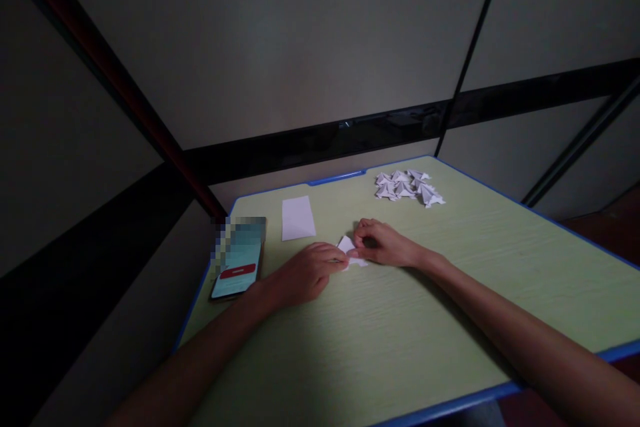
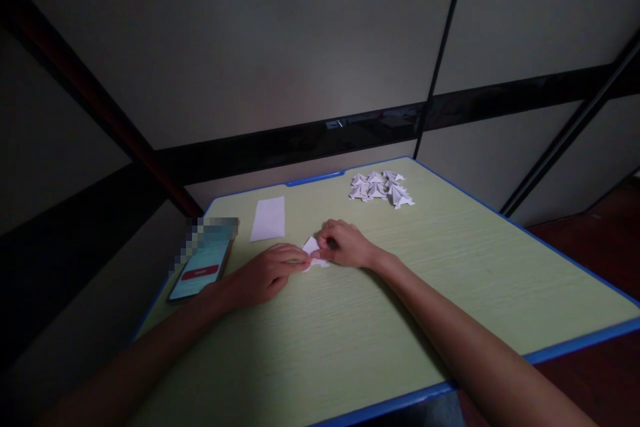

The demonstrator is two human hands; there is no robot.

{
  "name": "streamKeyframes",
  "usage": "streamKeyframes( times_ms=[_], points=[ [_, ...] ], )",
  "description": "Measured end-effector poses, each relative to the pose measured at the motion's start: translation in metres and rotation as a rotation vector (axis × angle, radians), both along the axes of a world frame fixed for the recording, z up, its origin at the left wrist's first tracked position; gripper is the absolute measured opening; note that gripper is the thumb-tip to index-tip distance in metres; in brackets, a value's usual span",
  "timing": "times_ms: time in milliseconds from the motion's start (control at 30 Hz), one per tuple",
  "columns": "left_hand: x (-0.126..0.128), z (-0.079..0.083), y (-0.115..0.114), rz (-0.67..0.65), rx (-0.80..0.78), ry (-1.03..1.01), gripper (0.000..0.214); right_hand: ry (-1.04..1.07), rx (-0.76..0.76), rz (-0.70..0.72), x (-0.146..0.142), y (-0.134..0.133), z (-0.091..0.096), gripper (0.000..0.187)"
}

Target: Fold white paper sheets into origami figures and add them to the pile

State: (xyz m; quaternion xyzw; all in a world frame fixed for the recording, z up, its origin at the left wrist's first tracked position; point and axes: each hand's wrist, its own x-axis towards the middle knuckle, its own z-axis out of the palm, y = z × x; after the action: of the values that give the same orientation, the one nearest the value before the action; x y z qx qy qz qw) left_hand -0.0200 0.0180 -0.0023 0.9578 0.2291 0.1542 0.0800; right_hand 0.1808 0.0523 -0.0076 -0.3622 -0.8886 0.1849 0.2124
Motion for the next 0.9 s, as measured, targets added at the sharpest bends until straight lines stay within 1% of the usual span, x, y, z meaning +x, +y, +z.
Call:
streamKeyframes(
  times_ms=[67,167,433,533,700,833,900],
  points=[
    [0.0,0.001,0.0,-0.001,0.004,0.003,0.039,0.007,-0.021,0.027,0.001,0.001,0.001,0.027],
    [0.0,0.003,-0.002,-0.002,0.007,0.025,0.039,0.013,-0.051,0.022,0.001,0.002,0.001,0.026],
    [0.009,0.003,-0.006,0.013,0.053,0.119,0.034,0.052,-0.134,0.083,0.003,0.003,0.004,0.013],
    [0.01,0.004,-0.005,0.004,0.035,0.116,0.035,0.063,-0.156,0.089,0.002,0.003,0.006,0.011],
    [0.005,0.007,-0.003,-0.015,-0.026,0.077,0.036,0.066,-0.163,0.087,0.002,0.004,0.007,0.011],
    [0.001,0.007,-0.003,-0.001,-0.026,0.076,0.044,0.071,-0.158,0.091,0.003,0.004,0.006,0.013],
    [0.001,0.006,-0.004,-0.001,-0.013,0.069,0.044,0.069,-0.137,0.072,0.003,0.003,0.005,0.016]
  ],
)
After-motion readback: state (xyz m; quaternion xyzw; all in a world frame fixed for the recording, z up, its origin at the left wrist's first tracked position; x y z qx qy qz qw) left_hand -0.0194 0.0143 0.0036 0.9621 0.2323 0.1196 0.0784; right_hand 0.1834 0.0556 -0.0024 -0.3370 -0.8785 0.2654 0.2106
